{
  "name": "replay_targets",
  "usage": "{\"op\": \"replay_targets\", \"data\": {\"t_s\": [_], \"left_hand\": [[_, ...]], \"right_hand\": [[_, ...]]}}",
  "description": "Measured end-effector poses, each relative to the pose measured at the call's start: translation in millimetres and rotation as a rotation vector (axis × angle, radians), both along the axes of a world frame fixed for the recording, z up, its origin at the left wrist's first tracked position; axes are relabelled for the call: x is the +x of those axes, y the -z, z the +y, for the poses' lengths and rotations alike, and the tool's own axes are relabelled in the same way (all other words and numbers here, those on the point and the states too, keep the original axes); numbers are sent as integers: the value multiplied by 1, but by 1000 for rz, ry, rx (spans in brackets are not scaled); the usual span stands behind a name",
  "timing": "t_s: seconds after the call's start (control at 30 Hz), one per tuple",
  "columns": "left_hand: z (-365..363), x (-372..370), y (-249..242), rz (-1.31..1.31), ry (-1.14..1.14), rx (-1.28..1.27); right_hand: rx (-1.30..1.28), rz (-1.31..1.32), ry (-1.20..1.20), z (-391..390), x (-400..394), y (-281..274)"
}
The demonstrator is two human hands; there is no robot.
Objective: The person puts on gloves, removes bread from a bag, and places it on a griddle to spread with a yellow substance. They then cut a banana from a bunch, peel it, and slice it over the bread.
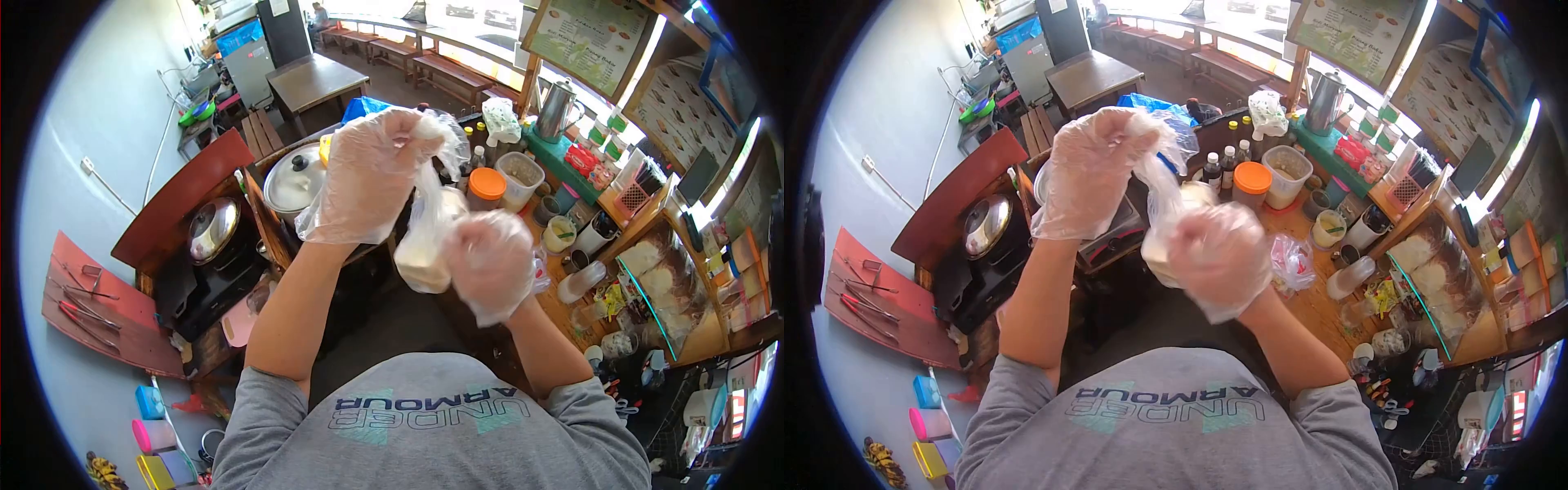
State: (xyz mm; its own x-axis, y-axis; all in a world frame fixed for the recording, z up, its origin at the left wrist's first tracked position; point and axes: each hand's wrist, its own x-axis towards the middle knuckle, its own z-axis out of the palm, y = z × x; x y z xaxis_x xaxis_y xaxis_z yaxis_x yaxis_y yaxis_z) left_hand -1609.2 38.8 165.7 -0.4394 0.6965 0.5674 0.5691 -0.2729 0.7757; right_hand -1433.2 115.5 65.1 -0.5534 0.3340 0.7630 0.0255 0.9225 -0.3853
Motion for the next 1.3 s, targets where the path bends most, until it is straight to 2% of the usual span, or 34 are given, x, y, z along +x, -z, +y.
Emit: {"op": "replay_targets", "data": {"t_s": [0.03,0.1,0.17,0.2,0.23,0.27,0.3,0.37,0.4,0.43,0.47,0.5,0.53,0.57,0.63,0.7,0.77,0.8,0.83,0.87,0.9,0.97,1.03,1.1,1.17,1.2,1.23,1.27,1.3], "left_hand": [[2,-1,1,-5,4,0],[7,0,2,131,54,64],[7,6,-3,116,63,56],[8,6,-4,103,40,101],[8,5,-6,92,15,147],[5,4,-7,-37,49,128],[7,-2,-3,-35,45,135],[16,-20,17,-387,155,270],[18,-25,29,-554,182,269],[18,-22,38,-554,187,264],[15,-15,45,-520,187,203],[14,-9,54,-482,190,145],[12,-13,65,-145,254,-56],[14,-7,77,-131,250,-124],[10,5,68,-8,141,-357],[17,8,77,-52,103,-283],[22,8,84,-93,65,-209],[21,5,86,-121,26,-178],[22,3,90,-150,-11,-146],[27,0,97,-366,26,-86],[31,-1,98,-451,8,-110],[42,3,99,-413,113,-32],[50,34,73,-245,84,-105],[74,41,80,42,8,-21],[88,45,79,-341,132,-180],[90,47,78,-339,137,-178],[93,49,77,-424,168,-81],[95,52,77,-509,202,12],[98,55,77,-597,234,109]], "right_hand": [[-38,92,119,4,-4,-11],[-134,110,94,18,-21,-23],[-3,-278,109,36,-35,-5],[-159,-368,115,39,-39,1],[-154,-367,115,40,-42,7],[-301,-247,66,39,-43,13],[-445,-125,14,40,-45,17],[-459,-147,-84,48,-43,22],[-548,-71,-182,52,-44,23],[-636,7,-278,54,-43,24],[-633,15,-271,56,-43,23],[-759,169,-365,58,-45,21],[-882,326,-459,60,-45,19],[-880,333,-448,63,-45,17],[-775,389,-463,65,-43,5],[-853,362,-435,63,-33,-14],[-825,271,-260,76,-15,-20],[-615,152,-102,93,-1,-18],[-617,153,-96,98,2,-19],[-715,302,-129,102,6,-20],[-811,455,-161,106,10,-20],[-902,489,-161,111,13,-15],[-827,569,-166,105,9,-14],[-745,538,-86,107,9,-4],[-765,546,-101,108,15,4],[-773,522,-27,101,26,-4],[-768,529,-21,108,39,1],[-833,341,-24,120,57,11],[-901,286,-129,122,62,7]]}}
